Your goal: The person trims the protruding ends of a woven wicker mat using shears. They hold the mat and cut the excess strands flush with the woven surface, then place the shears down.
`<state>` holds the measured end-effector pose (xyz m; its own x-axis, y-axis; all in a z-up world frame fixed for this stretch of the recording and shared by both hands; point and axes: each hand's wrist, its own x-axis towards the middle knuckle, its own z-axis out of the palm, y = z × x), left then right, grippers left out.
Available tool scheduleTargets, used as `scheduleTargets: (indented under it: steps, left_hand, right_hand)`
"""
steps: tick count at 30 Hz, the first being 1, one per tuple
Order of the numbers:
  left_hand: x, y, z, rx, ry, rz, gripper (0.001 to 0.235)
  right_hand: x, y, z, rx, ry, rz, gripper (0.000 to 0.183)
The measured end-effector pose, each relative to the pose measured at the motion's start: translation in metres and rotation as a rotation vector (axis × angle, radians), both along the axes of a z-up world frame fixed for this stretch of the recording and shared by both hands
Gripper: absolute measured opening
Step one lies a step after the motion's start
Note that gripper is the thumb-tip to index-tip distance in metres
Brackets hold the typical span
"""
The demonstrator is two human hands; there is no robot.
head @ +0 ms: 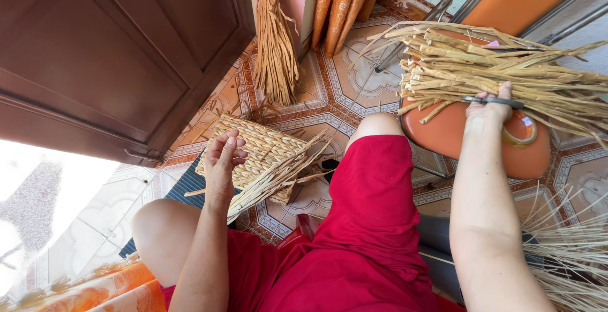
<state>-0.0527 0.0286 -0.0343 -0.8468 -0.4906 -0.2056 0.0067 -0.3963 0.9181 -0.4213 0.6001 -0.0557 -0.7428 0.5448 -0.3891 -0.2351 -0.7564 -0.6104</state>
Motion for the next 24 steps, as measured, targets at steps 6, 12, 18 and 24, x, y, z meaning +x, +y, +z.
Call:
scheduleTargets:
  steps: [6, 12, 18, 24]
  left_hand:
    - [-0.002, -0.004, -0.005, -0.002, -0.036, 0.011, 0.034]
    - [-0.007, -0.003, -0.006, 0.013, -0.043, 0.010, 0.034]
    - [-0.010, 0.001, -0.006, 0.011, -0.033, -0.020, 0.033]
    - [-0.002, -0.003, 0.000, 0.011, -0.014, 0.004, 0.033]
  right_hand:
    - [-0.031, -0.006, 0.011, 0.038, -0.081, -0.003, 0.018]
    - [-0.022, 0.015, 0.015, 0.123, -0.145, 0.124, 0.016]
    - [-0.008, 0.028, 0.034, 0.138, -0.173, 0.166, 0.021]
    - [0.014, 0.022, 0.058, 0.113, -0.127, 0.132, 0.024]
